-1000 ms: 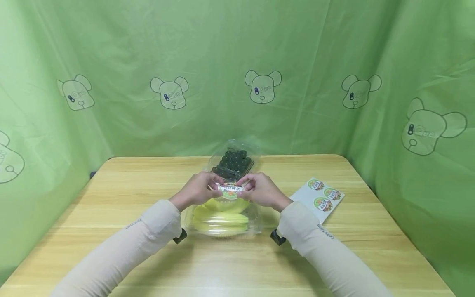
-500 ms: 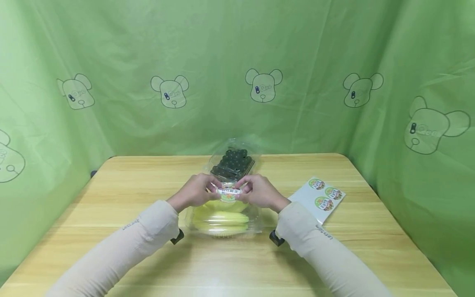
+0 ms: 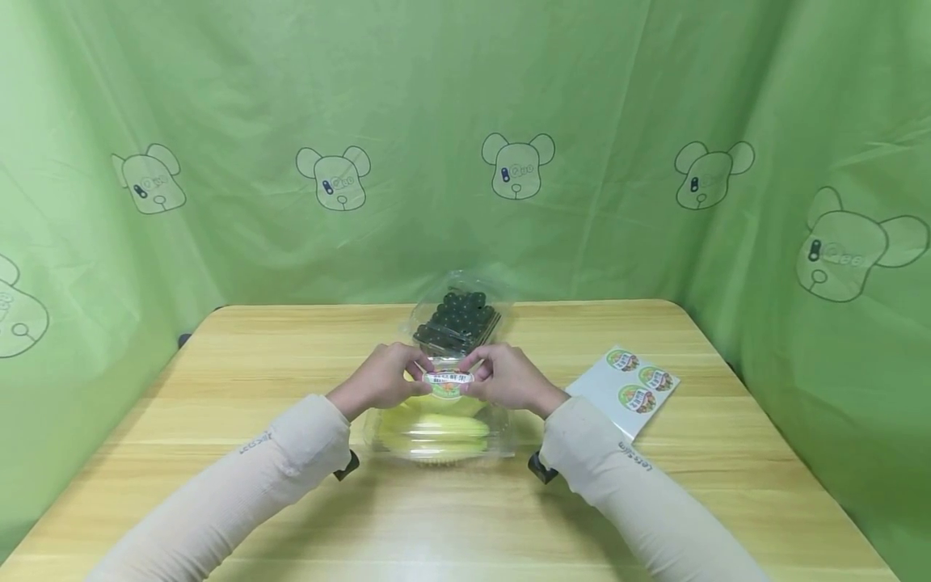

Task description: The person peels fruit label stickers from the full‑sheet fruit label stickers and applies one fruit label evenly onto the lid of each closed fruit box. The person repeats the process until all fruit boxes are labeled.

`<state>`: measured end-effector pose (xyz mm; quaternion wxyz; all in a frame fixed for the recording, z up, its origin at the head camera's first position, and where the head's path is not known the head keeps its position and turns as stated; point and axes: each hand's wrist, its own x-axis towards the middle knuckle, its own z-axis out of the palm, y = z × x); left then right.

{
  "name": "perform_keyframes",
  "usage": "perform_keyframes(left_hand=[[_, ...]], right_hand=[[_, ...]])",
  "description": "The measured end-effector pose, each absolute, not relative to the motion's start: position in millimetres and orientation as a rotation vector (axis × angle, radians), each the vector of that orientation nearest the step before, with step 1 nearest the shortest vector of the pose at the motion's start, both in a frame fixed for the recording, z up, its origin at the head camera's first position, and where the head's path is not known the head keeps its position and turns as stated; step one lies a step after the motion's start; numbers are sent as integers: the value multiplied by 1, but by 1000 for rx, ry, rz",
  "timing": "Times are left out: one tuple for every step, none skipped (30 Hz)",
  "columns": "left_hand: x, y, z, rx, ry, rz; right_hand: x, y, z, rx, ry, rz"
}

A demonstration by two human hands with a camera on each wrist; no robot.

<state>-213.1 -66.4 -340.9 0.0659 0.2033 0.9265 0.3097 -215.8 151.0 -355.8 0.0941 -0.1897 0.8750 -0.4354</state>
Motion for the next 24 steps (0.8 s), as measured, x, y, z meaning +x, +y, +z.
perform_keyframes(left_hand=[[-213,-66,-341,614,2796,928],[-213,-66,-341,609,2796,926],[-213,-66,-341,608,2799,918],[-213,-66,-341,607,2801,912],[-213,-66,-341,608,2802,905],[-213,-66,-341,608,2802,901],[-213,-66,-341,609,2802,894],[-213,-66,-342,608,2803,890],[-213,-66,-342,609,2805,885],[-213,-66,-342,610,2805,882],[-213,-66,-342,611,2805,879],[-213,-66,-342,612,2805,876],[-213,-66,-342,613,2803,873],[-213,-66,-342,614,2803,871],[-213,-66,-343,616,2803,866],[-213,-67,-343,616,2802,861],[-213,-67,-343,617,2801,857],[-213,-67,-344,618,2800,854],[-213,-67,-344,619,2800,850],[-213,-67,-344,620,2801,848],[-213,-67,-344,621,2802,845],[-213,-67,-344,623,2803,843],[-213,-67,-343,625,2805,842],[-213,-67,-343,628,2807,838]], right_hand=[[-216,151,-356,-568,2599,-1287],[-216,151,-356,-575,2603,-1283],[-216,151,-356,-582,2605,-1280],[-216,151,-356,-589,2608,-1276],[-216,151,-356,-593,2610,-1272],[-216,151,-356,-598,2612,-1269],[-216,151,-356,-601,2613,-1266],[-216,151,-356,-605,2616,-1261],[-216,151,-356,-609,2620,-1256],[-216,151,-356,-614,2624,-1249],[-216,151,-356,-619,2628,-1243],[-217,150,-356,-622,2633,-1238],[-217,150,-357,-624,2638,-1233],[-217,150,-357,-626,2643,-1226],[-217,150,-357,-627,2642,-1223],[-217,150,-357,-637,2642,-1216],[-217,150,-357,-638,2641,-1211],[-217,149,-357,-637,2640,-1206],[-216,149,-356,-638,2639,-1201],[-217,149,-356,-642,2640,-1192],[-217,149,-357,-649,2641,-1184],[-217,150,-356,-659,2646,-1174],[-217,150,-356,-656,2650,-1166],[-217,150,-356,-662,2652,-1159]])
